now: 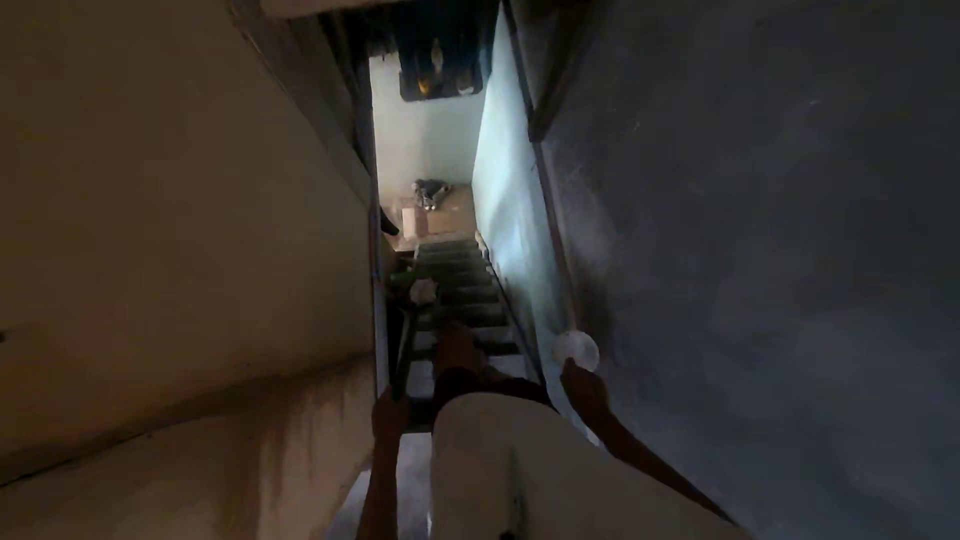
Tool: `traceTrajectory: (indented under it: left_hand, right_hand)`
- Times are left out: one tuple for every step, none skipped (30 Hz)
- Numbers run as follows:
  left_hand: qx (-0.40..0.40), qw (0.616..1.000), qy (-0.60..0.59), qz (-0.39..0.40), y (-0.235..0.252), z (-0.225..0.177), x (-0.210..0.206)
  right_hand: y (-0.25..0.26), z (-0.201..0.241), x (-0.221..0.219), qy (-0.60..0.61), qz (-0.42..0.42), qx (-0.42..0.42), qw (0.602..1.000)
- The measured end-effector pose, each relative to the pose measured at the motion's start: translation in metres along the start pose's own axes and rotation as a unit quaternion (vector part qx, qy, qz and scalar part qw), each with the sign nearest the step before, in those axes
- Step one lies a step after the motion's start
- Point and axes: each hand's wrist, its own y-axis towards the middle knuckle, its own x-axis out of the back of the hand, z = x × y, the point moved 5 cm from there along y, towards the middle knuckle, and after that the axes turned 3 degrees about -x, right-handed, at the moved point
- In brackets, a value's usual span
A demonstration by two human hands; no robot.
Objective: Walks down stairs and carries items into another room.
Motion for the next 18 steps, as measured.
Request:
traceTrajectory:
  left_hand:
    - [0.002, 1.000, 0.004, -0.003, 0.008, -0.007, 0.000]
    - [0.003, 1.000, 0.010, -0.006, 0.019, -0.017, 0.000]
    - [0.006, 1.000, 0.018, -0.004, 0.029, -0.026, 0.000]
    - [0.008, 1.000, 0.025, -0.003, 0.039, -0.032, -0.001]
    - [0.008, 0.999, 0.032, -0.004, 0.052, -0.035, -0.004]
    - [0.007, 0.999, 0.037, -0.007, 0.066, -0.037, -0.009]
    - [0.008, 0.999, 0.040, -0.006, 0.084, -0.038, -0.014]
    - [0.012, 0.999, 0.035, -0.005, 0.104, -0.039, -0.020]
    - [0.016, 0.999, 0.028, -0.003, 0.123, -0.042, -0.025]
    - [0.019, 1.000, 0.021, -0.002, 0.141, -0.045, -0.029]
    - [0.020, 1.000, 0.013, 0.000, 0.161, -0.048, -0.033]
    - [0.019, 1.000, 0.006, 0.001, 0.180, -0.051, -0.037]
    - [0.015, 1.000, 0.002, 0.001, 0.199, -0.052, -0.041]
    - [0.010, 1.000, 0.005, 0.002, 0.218, -0.054, -0.044]
    - [0.005, 1.000, 0.007, 0.004, 0.235, -0.058, -0.046]
    - [0.004, 1.000, 0.007, 0.009, 0.246, -0.061, -0.050]
    - [0.005, 1.000, 0.007, 0.011, 0.256, -0.065, -0.052]
    - [0.006, 1.000, 0.009, 0.009, 0.268, -0.072, -0.050]
  right_hand:
    - [0.009, 0.002, -0.001, 0.000, -0.010, 0.001, 1.000]
    - [0.022, 0.004, 0.000, 0.000, -0.021, 0.004, 1.000]
    - [0.035, 0.006, 0.001, -0.004, -0.028, 0.003, 1.000]
    - [0.045, 0.009, 0.000, -0.007, -0.033, 0.003, 0.999]
    - [0.057, 0.013, -0.002, -0.010, -0.033, 0.002, 0.999]
    - [0.070, 0.016, -0.004, -0.007, -0.028, 0.000, 1.000]
    - [0.083, 0.020, -0.004, -0.002, -0.018, -0.008, 1.000]
    - [0.099, 0.024, -0.005, 0.002, -0.014, -0.018, 1.000]
    - [0.115, 0.027, -0.009, 0.004, -0.012, -0.028, 1.000]
    - [0.133, 0.028, -0.016, 0.006, -0.017, -0.033, 0.999]
    - [0.153, 0.029, -0.025, 0.011, -0.029, -0.030, 0.999]
    - [0.173, 0.031, -0.036, 0.020, -0.035, -0.027, 0.999]
    - [0.189, 0.034, -0.043, 0.023, -0.029, -0.026, 0.999]
    - [0.204, 0.042, -0.047, 0.023, -0.024, -0.025, 0.999]
    - [0.220, 0.049, -0.048, 0.014, -0.022, -0.020, 0.999]
    - [0.230, 0.053, -0.050, 0.003, -0.021, -0.014, 1.000]
    - [0.241, 0.059, -0.051, -0.005, -0.024, -0.009, 1.000]
    - [0.255, 0.068, -0.047, -0.002, -0.034, 0.001, 0.999]
